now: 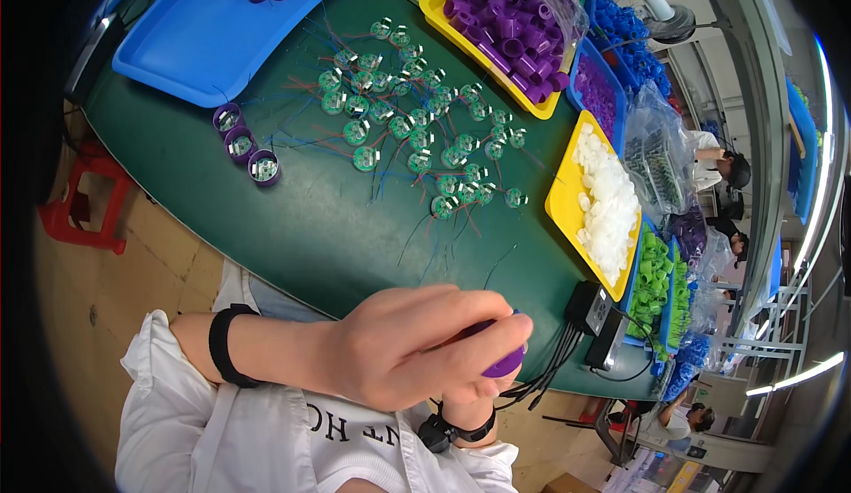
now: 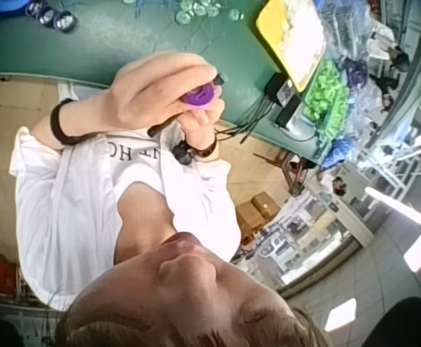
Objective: Manually assemble electronic components by inserting small circuit boards with attached wires into plastic housing caps.
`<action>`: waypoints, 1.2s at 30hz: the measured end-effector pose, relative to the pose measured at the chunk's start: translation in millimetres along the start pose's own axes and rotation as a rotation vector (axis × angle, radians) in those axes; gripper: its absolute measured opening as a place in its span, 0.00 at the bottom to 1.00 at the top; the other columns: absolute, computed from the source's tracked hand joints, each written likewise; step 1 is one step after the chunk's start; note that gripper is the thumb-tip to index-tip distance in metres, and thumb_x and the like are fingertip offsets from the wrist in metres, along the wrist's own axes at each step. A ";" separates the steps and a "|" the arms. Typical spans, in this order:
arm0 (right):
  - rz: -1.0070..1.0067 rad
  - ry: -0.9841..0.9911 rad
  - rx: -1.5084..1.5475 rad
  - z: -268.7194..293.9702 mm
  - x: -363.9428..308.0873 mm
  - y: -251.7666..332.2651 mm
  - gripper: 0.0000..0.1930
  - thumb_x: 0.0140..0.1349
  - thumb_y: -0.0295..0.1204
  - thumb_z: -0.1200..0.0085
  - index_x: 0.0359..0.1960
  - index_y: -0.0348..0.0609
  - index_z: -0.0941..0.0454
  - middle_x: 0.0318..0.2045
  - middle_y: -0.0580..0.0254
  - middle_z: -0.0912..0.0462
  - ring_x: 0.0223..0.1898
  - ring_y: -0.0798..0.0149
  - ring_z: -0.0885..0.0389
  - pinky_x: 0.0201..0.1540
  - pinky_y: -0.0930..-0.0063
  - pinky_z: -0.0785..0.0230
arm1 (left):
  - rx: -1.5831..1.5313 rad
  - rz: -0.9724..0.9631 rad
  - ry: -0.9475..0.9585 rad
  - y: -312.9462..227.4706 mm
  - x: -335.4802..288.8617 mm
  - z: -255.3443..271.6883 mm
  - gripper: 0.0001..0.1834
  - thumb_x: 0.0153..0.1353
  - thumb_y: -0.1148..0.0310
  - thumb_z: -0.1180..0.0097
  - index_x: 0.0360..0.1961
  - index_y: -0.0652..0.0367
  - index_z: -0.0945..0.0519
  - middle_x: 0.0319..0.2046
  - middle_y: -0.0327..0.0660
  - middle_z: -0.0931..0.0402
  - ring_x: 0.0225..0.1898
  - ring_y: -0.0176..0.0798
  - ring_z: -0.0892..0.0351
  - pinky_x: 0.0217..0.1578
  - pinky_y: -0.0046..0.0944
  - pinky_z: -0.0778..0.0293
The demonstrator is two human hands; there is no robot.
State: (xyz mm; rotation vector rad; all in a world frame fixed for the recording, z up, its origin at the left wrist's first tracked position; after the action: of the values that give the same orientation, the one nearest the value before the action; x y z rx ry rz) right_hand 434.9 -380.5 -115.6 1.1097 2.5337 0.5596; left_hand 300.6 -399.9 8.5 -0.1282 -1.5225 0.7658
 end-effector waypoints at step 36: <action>-0.052 0.224 -0.088 -54.1 27.7 21.0 0.22 0.67 0.39 0.60 0.42 0.23 0.29 0.04 0.74 0.37 0.04 0.80 0.49 0.11 0.82 0.58 | 0.128 -0.015 0.071 7.4 -11.8 -4.4 0.23 0.48 0.81 0.38 0.47 0.70 0.31 0.37 0.60 0.24 0.30 0.48 0.19 0.26 0.35 0.21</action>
State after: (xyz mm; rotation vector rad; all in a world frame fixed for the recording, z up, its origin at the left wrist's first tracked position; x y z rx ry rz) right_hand 406.6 -358.8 -62.1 0.9961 2.6872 0.8151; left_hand 303.4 -398.7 -5.8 -0.0480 -1.4018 0.8354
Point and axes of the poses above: each hand's wrist, its own x-axis towards the middle knuckle, its own z-axis out of the back of the hand, y = z × x, the point moved 7 cm from there along x, towards the middle knuckle
